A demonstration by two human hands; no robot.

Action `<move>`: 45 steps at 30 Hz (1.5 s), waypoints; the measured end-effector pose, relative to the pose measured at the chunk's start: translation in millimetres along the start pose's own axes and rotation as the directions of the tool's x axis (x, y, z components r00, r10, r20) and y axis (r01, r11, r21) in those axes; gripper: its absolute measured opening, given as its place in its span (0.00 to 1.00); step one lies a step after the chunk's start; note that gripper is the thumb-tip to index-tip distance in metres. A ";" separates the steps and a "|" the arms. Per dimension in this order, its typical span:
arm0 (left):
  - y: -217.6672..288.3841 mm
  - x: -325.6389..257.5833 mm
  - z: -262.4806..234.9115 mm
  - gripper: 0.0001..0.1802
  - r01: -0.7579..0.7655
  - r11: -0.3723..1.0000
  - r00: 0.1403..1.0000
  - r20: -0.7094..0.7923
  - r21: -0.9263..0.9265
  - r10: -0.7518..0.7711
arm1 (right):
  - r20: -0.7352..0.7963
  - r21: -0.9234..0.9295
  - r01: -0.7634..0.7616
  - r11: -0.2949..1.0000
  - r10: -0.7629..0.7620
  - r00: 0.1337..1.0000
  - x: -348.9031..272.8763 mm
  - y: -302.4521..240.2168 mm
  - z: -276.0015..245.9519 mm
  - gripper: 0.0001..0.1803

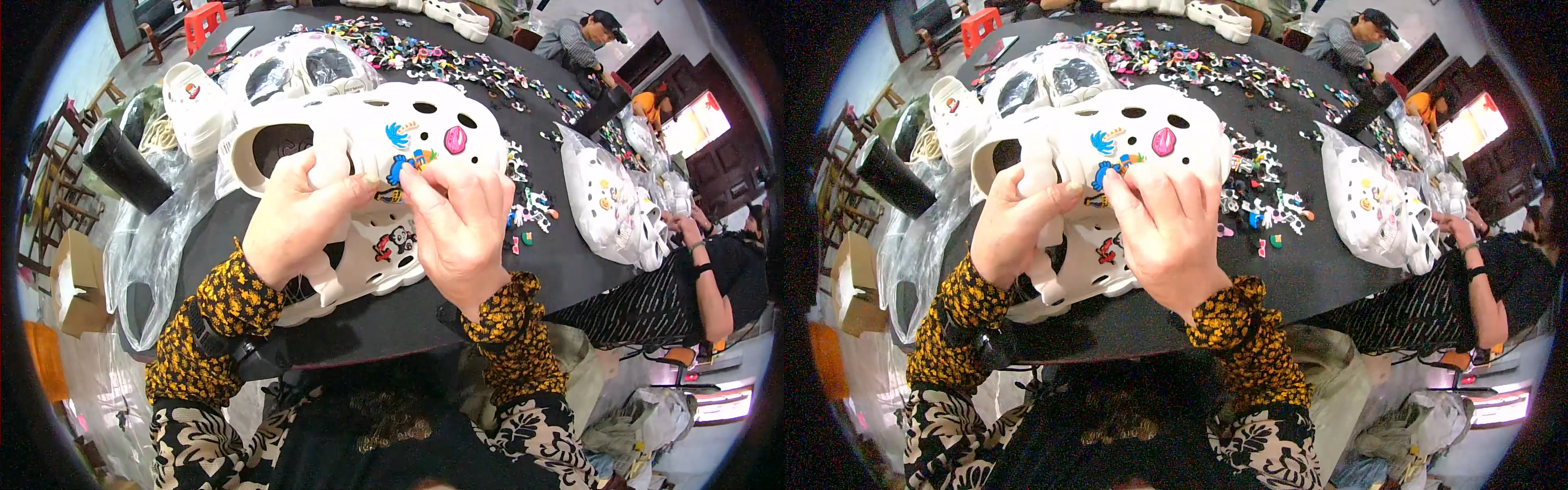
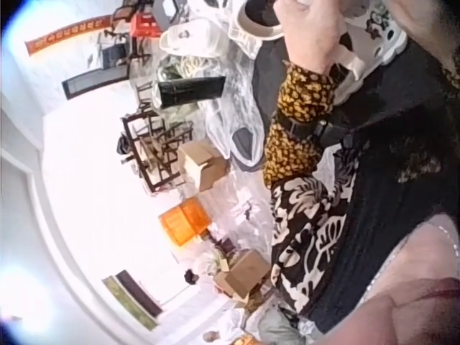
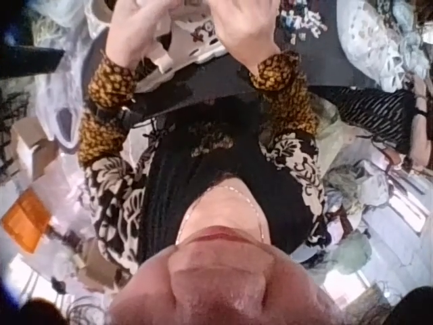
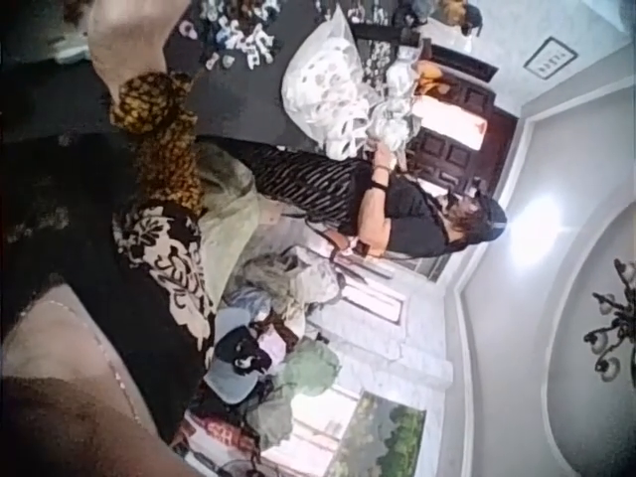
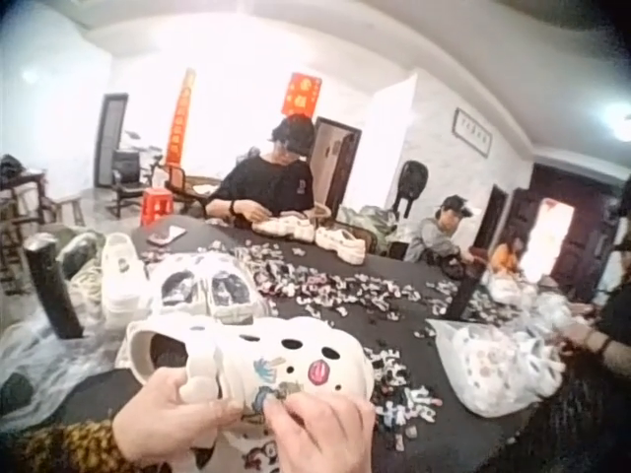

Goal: Insert decorative charms into the holes of foam clog shoes and pack them into bags.

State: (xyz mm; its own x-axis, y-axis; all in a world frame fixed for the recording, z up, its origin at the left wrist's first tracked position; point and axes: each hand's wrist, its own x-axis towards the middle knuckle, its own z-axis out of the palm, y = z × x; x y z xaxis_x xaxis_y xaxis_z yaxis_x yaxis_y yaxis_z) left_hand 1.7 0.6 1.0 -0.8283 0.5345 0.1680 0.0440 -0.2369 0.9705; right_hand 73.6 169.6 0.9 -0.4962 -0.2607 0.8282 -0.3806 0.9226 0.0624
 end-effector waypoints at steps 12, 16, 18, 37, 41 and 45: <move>4.8 -4.0 3.9 0.11 -0.010 0.996 1.000 -0.006 0.092 0.011 | 0.153 -0.041 0.014 0.999 -0.007 0.988 3.9 -5.8 -14.9 0.25; 7.3 -5.7 4.0 0.12 0.010 0.997 1.000 0.023 0.077 -0.012 | 0.116 0.022 -0.034 0.999 0.031 0.993 5.7 -1.8 -8.7 0.20; 8.9 -5.6 3.2 0.12 0.022 0.993 0.999 0.043 0.118 -0.027 | 0.075 0.047 -0.035 0.998 0.032 0.997 5.3 1.1 -4.9 0.19; 4.3 -5.1 3.3 0.10 -0.081 0.973 0.997 0.038 0.214 0.074 | 0.193 -0.176 0.160 0.971 -0.126 0.973 2.8 -5.8 -13.2 0.18; 5.6 -6.0 4.3 0.10 -0.084 0.970 0.996 0.029 0.229 0.080 | 0.252 -0.187 0.193 0.963 -0.142 0.957 -0.1 -7.2 -13.7 0.19; 7.1 -6.5 5.5 0.10 -0.091 0.963 0.996 0.014 0.253 0.091 | 0.279 -0.179 0.194 0.965 -0.139 0.950 3.1 -8.4 -14.6 0.19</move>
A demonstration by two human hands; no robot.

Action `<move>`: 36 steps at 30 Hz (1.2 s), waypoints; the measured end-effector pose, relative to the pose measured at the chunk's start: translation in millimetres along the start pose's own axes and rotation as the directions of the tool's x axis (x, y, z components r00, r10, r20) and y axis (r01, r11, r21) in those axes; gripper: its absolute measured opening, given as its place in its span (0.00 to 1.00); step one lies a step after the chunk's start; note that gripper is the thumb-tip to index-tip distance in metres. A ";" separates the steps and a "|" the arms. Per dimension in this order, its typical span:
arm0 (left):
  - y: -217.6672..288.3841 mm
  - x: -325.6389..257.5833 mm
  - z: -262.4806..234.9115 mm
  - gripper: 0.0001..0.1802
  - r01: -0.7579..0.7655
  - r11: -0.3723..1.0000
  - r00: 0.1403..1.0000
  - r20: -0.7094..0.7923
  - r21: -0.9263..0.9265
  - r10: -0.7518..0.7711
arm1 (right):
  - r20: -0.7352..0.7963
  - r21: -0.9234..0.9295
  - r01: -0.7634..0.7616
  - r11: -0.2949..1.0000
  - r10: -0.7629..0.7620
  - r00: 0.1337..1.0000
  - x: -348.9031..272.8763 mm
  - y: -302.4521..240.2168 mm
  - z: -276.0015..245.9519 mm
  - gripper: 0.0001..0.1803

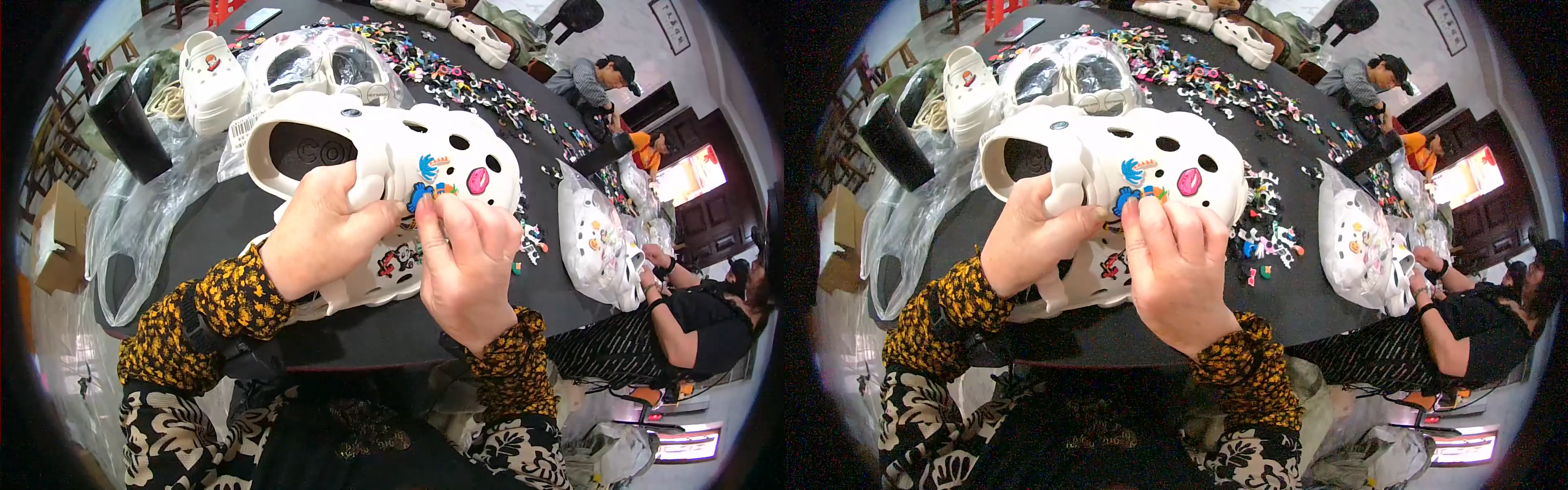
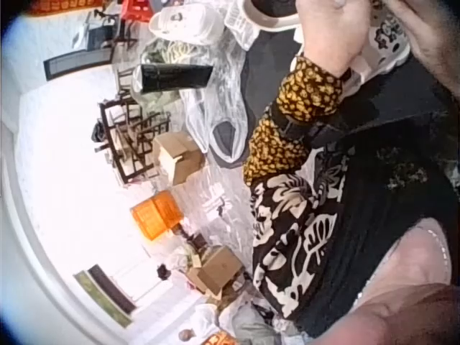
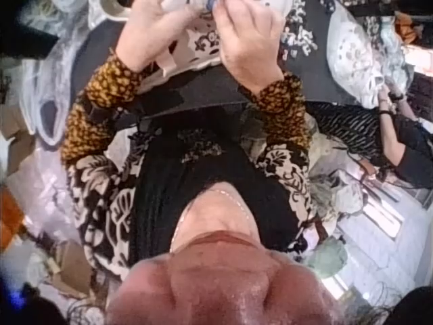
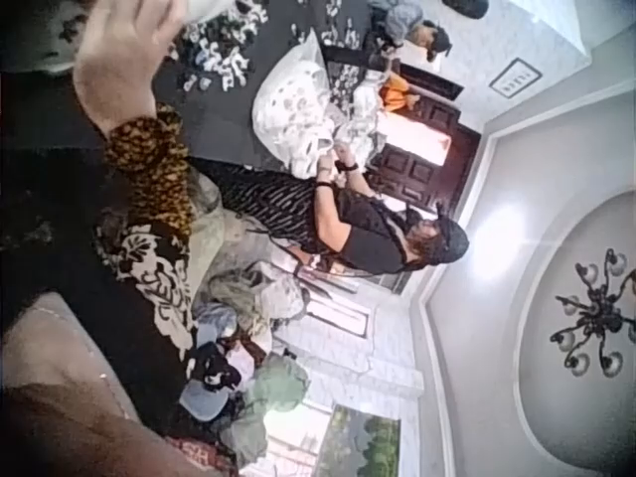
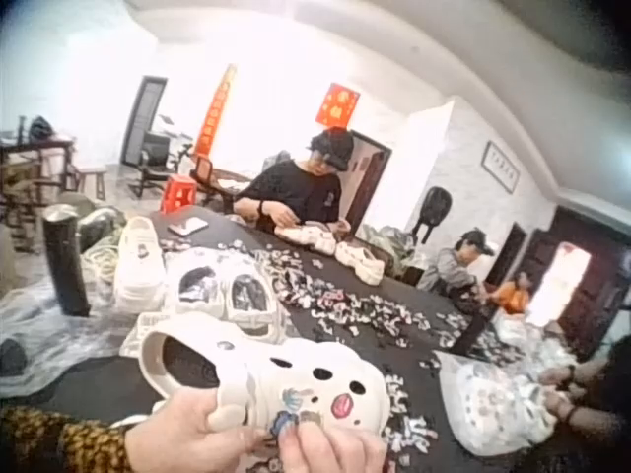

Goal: Insert decorative charms into the holes of foam clog shoes and pack them into bags.

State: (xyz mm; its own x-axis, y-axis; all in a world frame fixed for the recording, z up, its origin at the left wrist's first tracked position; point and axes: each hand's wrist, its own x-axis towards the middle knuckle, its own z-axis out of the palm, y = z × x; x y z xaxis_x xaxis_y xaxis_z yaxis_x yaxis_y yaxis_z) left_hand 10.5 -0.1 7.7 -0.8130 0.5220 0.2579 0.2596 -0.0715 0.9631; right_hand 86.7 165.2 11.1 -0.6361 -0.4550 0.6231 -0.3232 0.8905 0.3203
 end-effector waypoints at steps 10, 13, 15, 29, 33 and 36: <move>-0.7 -2.2 0.0 0.10 0.001 1.000 1.000 0.031 0.010 -0.002 | 0.062 0.073 0.061 0.996 -0.065 0.996 9.2 6.5 -3.8 0.18; -5.5 -3.7 2.0 0.10 -0.035 0.999 0.999 0.018 0.029 0.035 | 0.063 0.106 0.059 0.993 -0.066 0.996 9.2 8.1 -1.7 0.17; -4.4 -4.4 3.1 0.10 -0.057 0.998 0.998 0.017 0.020 0.057 | 0.061 0.122 0.051 0.991 -0.058 0.996 9.7 9.6 -2.4 0.17; -2.3 1.9 -4.7 0.14 0.102 0.971 0.994 -0.004 -0.215 -0.105 | 0.064 0.389 -0.137 0.911 0.121 0.991 -3.6 21.1 -32.3 0.16; -0.1 0.8 -3.8 0.15 0.126 0.950 0.989 -0.034 -0.286 -0.142 | 0.152 0.414 -0.124 0.902 0.066 0.986 -20.3 24.0 -34.9 0.13; 2.6 0.0 -0.6 0.14 0.104 0.953 0.990 -0.062 -0.284 -0.127 | 0.253 0.382 -0.165 0.909 0.069 0.965 -33.9 24.9 -32.8 0.13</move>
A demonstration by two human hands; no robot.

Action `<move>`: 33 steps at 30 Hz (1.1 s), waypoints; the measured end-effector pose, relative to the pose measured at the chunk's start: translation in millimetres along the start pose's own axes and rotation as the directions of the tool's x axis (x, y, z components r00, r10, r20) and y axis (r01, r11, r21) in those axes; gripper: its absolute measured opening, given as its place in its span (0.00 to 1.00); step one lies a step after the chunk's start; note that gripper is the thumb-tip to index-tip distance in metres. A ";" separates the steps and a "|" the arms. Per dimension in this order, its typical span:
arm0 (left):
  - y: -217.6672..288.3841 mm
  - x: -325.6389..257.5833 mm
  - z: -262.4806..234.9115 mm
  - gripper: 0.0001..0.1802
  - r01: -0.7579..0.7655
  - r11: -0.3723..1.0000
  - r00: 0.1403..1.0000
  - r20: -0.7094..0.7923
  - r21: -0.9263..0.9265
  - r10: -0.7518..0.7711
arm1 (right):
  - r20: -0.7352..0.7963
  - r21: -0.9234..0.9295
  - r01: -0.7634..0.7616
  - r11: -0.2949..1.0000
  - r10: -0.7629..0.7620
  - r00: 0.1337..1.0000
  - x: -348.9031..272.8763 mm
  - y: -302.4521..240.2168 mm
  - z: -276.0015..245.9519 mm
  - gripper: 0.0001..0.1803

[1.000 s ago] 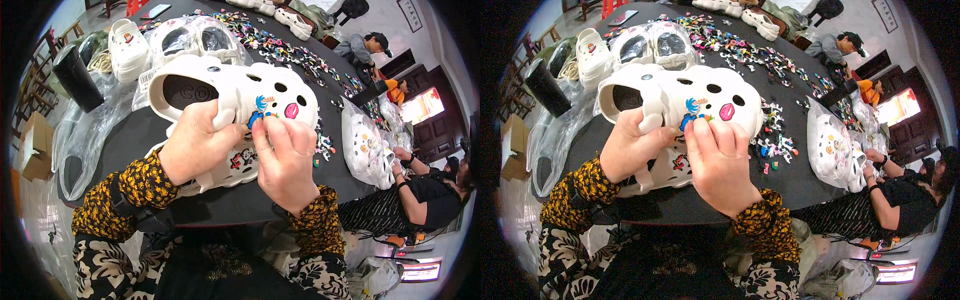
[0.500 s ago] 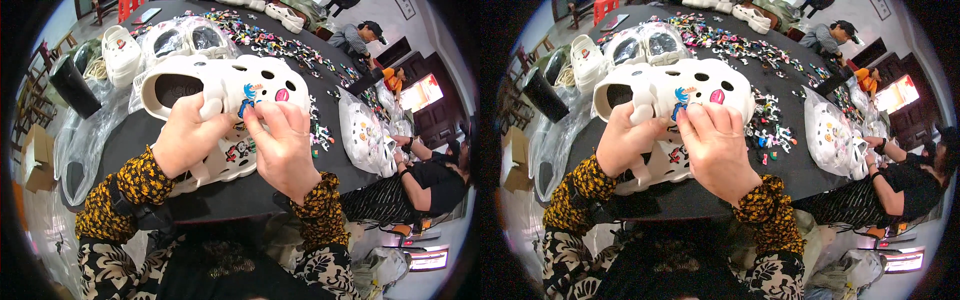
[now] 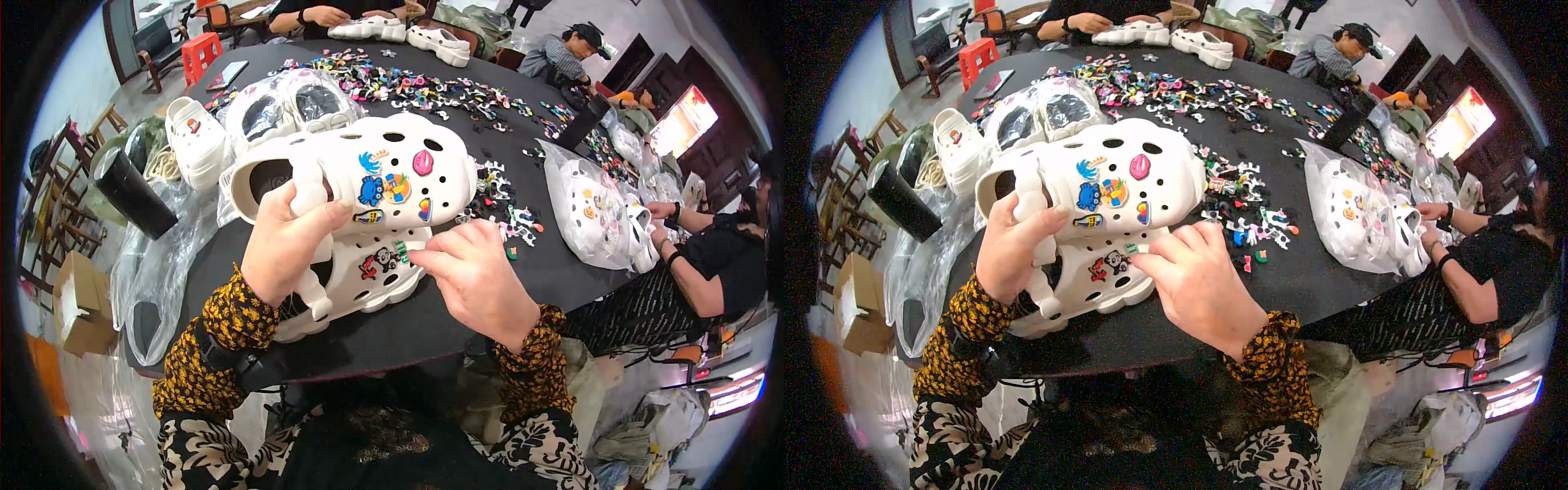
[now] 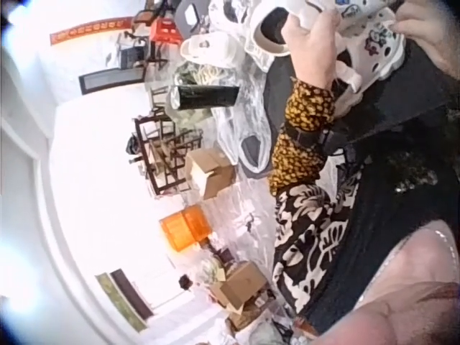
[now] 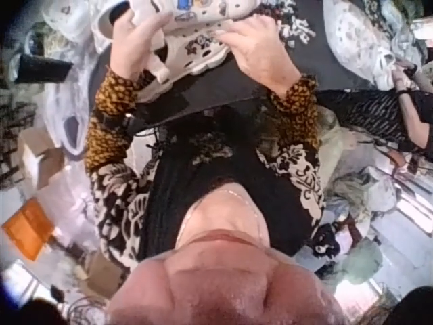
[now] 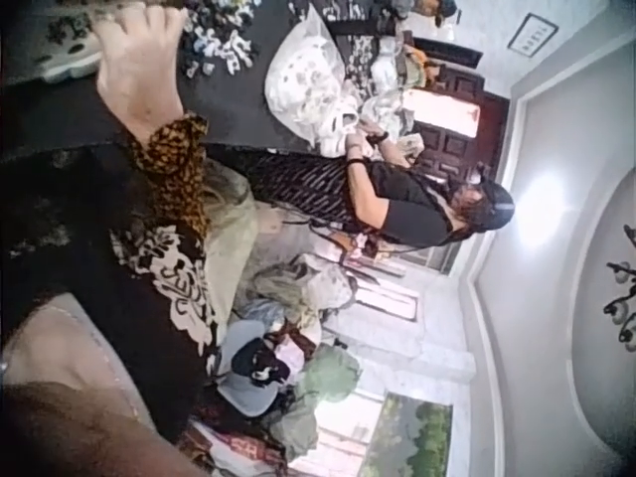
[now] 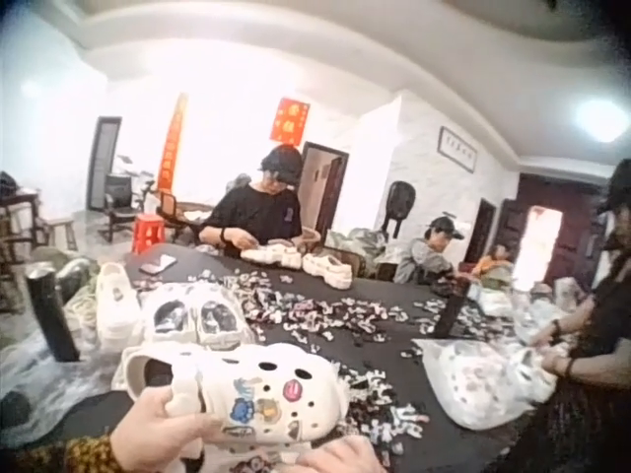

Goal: Insert decorative charms into the holes of foam clog shoes and pack them into bags.

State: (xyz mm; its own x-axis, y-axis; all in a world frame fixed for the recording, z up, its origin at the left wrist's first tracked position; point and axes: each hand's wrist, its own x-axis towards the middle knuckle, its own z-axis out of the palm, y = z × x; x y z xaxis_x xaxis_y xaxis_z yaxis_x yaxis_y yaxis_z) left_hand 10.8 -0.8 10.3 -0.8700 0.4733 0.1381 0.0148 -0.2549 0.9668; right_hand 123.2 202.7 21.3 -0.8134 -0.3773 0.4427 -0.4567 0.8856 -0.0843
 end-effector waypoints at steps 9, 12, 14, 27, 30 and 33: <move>15.3 -4.7 -24.7 0.13 -0.174 0.978 0.960 -0.243 -0.120 0.141 | 0.045 0.047 -0.096 0.994 0.094 0.995 -25.6 6.9 1.5 0.13; 24.8 -0.7 -29.0 0.12 -0.229 0.971 0.930 -0.312 -0.072 0.196 | 0.056 0.011 -0.091 0.996 0.090 0.994 -30.7 10.6 -2.1 0.11; 19.7 2.8 -35.4 0.11 -0.249 0.966 0.918 -0.334 -0.070 0.212 | 0.078 -0.013 -0.083 0.996 0.084 0.993 -32.3 11.1 -3.4 0.09; 7.7 -14.3 -84.6 0.22 -0.027 0.902 0.986 0.157 0.431 -0.046 | 0.110 0.009 -0.029 1.000 0.028 0.994 -17.9 11.1 14.3 0.07; 8.8 -22.3 -94.9 0.29 -0.099 0.731 0.946 0.291 0.675 -0.140 | 0.142 -0.011 -0.068 0.998 0.068 0.987 -20.4 13.0 9.2 0.07; 21.0 -22.2 -70.9 0.29 -0.122 0.637 0.942 0.291 0.761 -0.168 | 0.146 -0.023 -0.050 0.999 0.052 0.988 -23.3 17.6 16.4 0.07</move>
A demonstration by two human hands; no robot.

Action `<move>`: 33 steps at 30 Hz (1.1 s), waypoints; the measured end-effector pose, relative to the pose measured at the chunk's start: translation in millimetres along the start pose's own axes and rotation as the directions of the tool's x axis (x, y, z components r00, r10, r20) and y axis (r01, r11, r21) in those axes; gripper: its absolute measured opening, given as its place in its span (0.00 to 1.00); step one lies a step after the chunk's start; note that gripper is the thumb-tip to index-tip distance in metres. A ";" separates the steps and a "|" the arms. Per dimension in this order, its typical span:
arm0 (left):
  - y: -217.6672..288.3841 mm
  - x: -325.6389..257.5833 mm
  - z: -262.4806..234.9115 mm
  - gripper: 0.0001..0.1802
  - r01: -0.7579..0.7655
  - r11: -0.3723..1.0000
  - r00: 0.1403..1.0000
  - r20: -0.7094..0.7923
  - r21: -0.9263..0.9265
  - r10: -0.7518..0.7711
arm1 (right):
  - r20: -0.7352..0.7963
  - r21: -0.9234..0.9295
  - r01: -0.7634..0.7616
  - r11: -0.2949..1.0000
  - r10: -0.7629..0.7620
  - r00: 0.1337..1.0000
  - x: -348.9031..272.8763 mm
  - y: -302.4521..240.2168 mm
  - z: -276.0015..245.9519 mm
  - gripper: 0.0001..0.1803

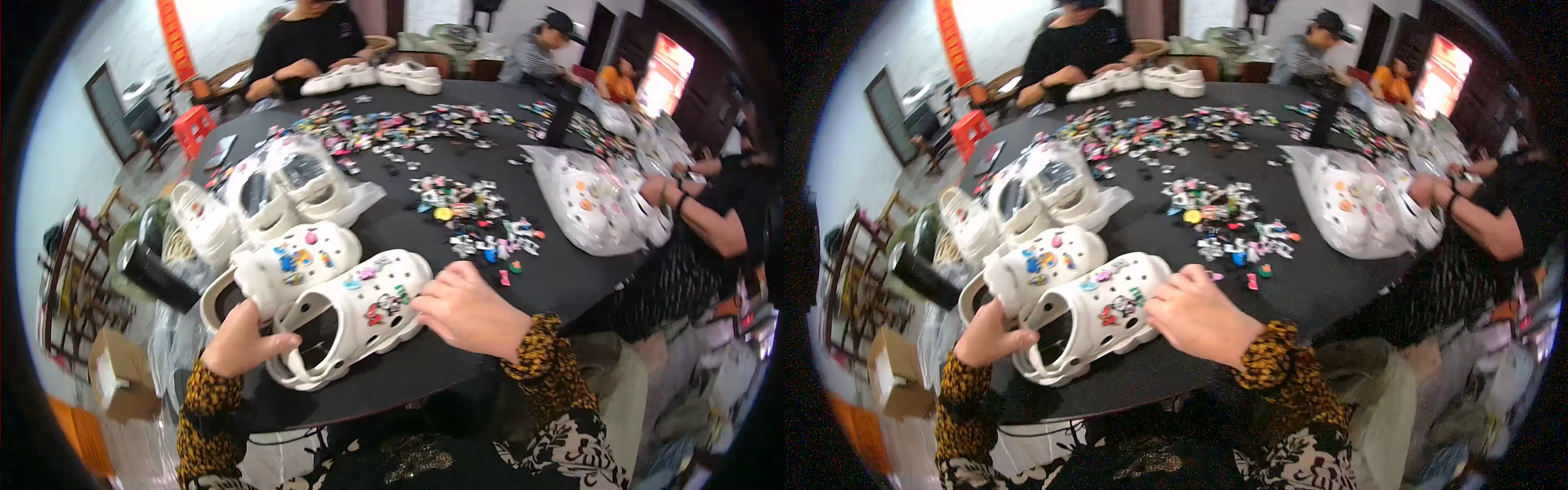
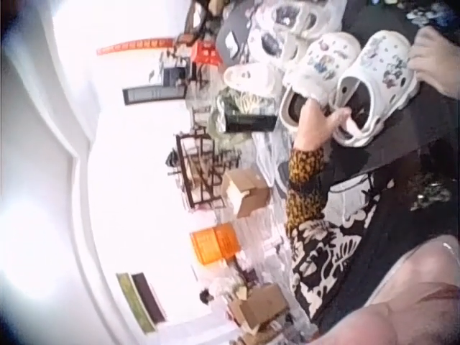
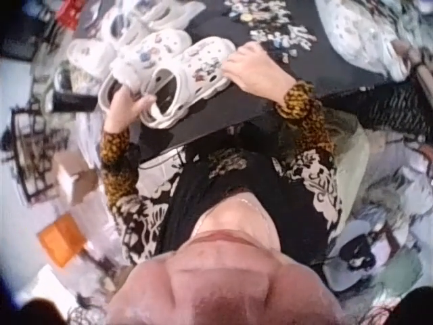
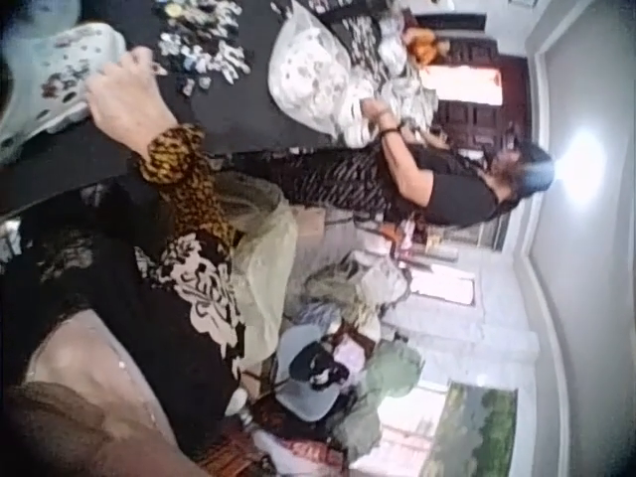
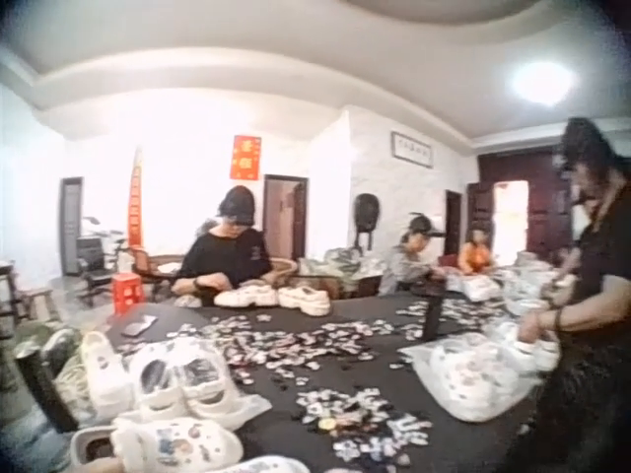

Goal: Insert decorative charms into the holes of foam clog shoes and pack them into bags.

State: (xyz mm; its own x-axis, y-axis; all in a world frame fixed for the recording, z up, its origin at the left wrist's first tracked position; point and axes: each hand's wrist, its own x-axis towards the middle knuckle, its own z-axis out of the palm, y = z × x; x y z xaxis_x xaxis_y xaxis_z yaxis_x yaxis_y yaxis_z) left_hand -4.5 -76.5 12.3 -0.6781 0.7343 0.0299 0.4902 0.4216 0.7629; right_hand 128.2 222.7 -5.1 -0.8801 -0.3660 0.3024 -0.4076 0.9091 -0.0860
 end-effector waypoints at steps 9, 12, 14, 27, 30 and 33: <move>-22.8 17.8 15.4 0.22 0.046 0.996 0.980 -0.197 0.071 -0.031 | -0.049 0.008 0.047 0.999 -0.047 0.998 -3.6 -13.2 10.7 0.07; -21.0 24.2 22.0 0.15 0.104 0.987 0.970 -0.232 0.119 -0.074 | -0.096 0.032 0.027 0.999 -0.023 0.995 -14.6 -12.5 10.3 0.07; -25.2 24.0 26.8 0.14 0.062 0.998 0.949 -0.310 -0.005 -0.061 | -0.125 0.096 0.005 0.995 0.007 0.992 -22.3 -11.4 10.6 0.07; 14.4 22.1 42.9 0.10 0.137 0.968 0.946 -0.262 -0.211 -0.191 | -0.074 0.131 -0.165 0.977 0.176 0.982 -76.8 2.4 -4.7 0.09; 38.3 26.5 48.4 0.10 0.120 0.970 0.958 -0.233 -0.212 -0.170 | -0.118 0.158 -0.198 0.967 0.218 0.969 -87.1 4.9 -8.1 0.10; 36.5 32.8 56.7 0.11 0.109 0.977 0.973 -0.179 -0.185 -0.143 | -0.161 0.177 -0.234 0.956 0.263 0.951 -96.8 6.7 -9.4 0.11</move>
State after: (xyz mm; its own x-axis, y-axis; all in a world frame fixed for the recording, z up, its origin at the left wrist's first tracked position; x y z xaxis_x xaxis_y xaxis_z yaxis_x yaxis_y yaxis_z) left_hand 22.2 -6.8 4.5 -0.8282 0.5593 0.0361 0.3034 0.3933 0.8679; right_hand 212.9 266.1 -26.1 -0.9051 -0.0767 0.4182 -0.2264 0.9195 -0.3213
